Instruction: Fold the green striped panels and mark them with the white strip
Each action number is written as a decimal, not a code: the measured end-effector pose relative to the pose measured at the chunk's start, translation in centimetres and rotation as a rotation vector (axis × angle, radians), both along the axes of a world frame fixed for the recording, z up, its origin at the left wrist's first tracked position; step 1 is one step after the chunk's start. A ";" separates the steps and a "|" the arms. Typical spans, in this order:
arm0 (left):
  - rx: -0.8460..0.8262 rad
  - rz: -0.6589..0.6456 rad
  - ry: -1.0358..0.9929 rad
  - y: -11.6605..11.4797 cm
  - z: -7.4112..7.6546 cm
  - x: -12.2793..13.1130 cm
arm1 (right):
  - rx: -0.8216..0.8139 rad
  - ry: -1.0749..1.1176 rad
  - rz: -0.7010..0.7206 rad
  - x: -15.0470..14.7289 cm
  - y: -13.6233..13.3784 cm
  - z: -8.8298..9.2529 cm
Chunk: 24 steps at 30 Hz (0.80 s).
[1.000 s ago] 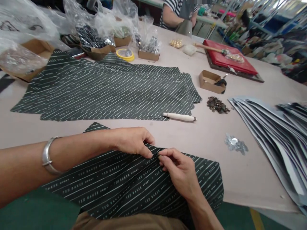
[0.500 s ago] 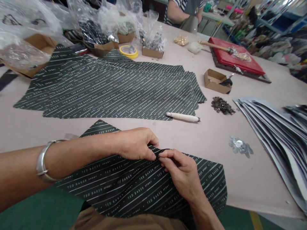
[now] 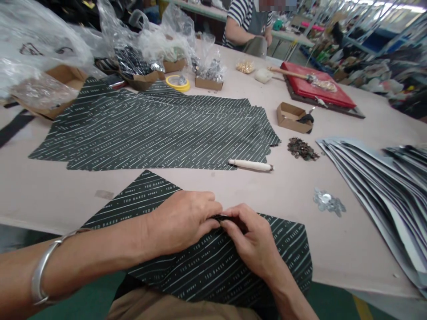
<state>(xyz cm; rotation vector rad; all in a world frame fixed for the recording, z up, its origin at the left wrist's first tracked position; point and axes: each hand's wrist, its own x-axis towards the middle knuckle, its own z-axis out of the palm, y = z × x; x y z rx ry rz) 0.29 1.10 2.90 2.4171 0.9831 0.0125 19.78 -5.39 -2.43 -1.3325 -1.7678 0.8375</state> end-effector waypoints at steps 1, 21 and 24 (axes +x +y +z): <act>0.050 -0.007 -0.017 -0.2 -0.2 -0.2 | 0.038 -0.009 -0.004 -0.1 -0.2 0.0; 0.937 -0.149 -0.334 0.4 -0.9 -1.7 | 0.579 -0.500 -0.196 1.2 0.5 1.0; 1.059 -0.164 -0.244 1.6 -1.3 -2.2 | 0.693 -0.582 -0.285 2.7 1.0 0.3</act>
